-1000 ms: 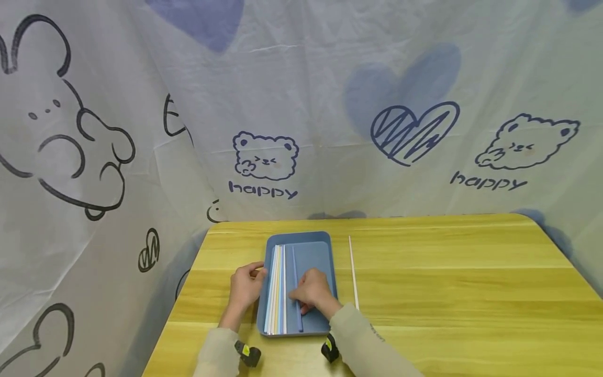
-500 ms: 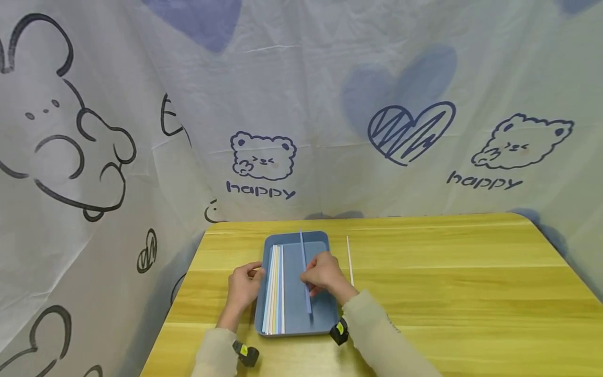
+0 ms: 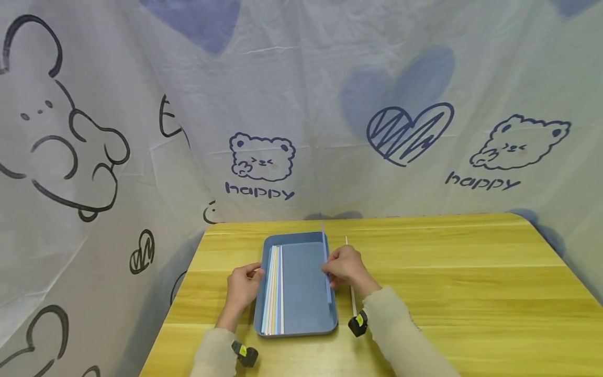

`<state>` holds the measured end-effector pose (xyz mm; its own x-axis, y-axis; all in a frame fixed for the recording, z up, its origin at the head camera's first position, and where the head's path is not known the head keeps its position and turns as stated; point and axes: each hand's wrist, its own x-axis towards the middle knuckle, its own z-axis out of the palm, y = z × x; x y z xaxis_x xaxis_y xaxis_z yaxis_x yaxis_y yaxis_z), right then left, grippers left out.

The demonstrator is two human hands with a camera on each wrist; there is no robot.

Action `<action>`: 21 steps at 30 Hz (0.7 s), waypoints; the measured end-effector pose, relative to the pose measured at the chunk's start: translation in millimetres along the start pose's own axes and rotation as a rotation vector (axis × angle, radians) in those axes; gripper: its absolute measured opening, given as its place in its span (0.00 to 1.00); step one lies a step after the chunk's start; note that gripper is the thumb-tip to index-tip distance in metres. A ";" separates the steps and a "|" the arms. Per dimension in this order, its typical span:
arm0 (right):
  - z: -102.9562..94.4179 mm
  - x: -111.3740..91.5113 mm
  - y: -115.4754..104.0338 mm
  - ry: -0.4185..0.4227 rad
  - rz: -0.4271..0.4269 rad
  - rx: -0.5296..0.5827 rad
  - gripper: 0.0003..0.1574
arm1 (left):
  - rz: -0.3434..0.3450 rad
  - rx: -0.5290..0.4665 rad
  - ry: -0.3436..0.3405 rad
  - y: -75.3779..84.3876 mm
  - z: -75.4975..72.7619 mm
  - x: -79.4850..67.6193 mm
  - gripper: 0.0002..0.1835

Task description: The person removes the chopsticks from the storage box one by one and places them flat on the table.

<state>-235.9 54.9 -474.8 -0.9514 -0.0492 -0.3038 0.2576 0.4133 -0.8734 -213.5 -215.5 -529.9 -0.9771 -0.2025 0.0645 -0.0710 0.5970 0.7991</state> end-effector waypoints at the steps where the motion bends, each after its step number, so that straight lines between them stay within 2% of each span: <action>1: -3.2 0.8 2.2 0.005 0.001 -0.002 0.11 | -0.001 -0.002 0.002 -0.2 0.0 0.0 0.15; 5: -15.3 2.6 10.3 0.019 0.011 0.010 0.08 | 0.000 -0.006 0.005 -1.0 0.3 0.0 0.15; 10: -28.5 3.5 21.3 0.033 0.028 0.029 0.01 | 0.008 0.000 0.006 -2.1 0.8 0.4 0.15; 21: -55.1 3.7 43.8 0.048 0.061 0.022 0.05 | 0.002 0.006 0.001 -3.6 0.0 0.4 0.15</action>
<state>-237.5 122.9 -493.2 -0.9406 0.0198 -0.3389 0.3189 0.3942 -0.8619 -213.6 -217.7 -532.8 -0.9770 -0.2022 0.0672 -0.0698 0.6019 0.7955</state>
